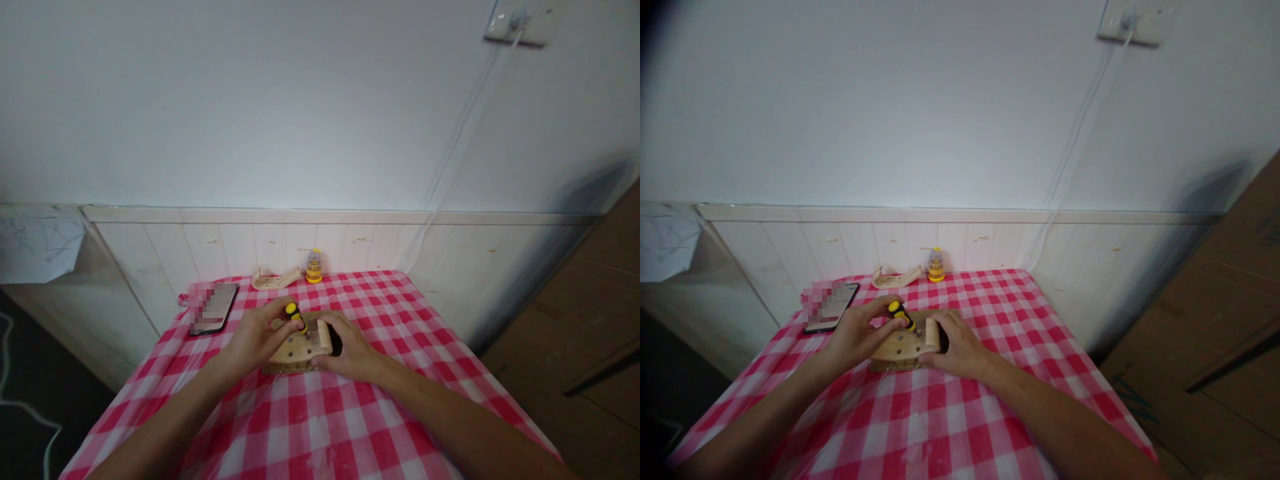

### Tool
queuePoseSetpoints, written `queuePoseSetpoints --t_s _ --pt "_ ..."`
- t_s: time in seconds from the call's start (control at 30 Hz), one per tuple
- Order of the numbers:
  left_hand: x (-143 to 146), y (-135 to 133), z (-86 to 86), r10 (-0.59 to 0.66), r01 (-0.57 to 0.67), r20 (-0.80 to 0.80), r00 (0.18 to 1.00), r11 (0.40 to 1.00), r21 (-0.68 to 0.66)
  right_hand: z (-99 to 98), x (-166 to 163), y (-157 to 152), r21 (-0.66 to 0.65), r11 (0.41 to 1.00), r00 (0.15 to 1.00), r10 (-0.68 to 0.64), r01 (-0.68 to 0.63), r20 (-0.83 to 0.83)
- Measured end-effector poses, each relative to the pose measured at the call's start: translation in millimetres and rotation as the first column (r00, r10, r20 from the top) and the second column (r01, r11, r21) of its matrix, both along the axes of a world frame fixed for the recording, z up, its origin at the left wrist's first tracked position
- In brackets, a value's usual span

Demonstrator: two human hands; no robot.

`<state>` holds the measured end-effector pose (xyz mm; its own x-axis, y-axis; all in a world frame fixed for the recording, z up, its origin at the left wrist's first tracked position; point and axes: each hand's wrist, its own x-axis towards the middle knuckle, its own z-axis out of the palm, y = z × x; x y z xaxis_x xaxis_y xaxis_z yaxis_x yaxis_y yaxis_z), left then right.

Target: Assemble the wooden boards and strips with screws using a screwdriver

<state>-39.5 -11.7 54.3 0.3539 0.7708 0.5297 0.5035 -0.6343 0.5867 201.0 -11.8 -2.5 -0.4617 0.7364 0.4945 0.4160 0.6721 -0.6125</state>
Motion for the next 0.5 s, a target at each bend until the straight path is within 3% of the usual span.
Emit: queuePoseSetpoints --t_s 0.5 --pt "-2.0 -0.2 1.4 -0.037 0.036 -0.038 0.999 0.999 -0.016 -1.1 0.1 2.6 0.051 0.998 0.999 0.045 -0.043 -0.024"
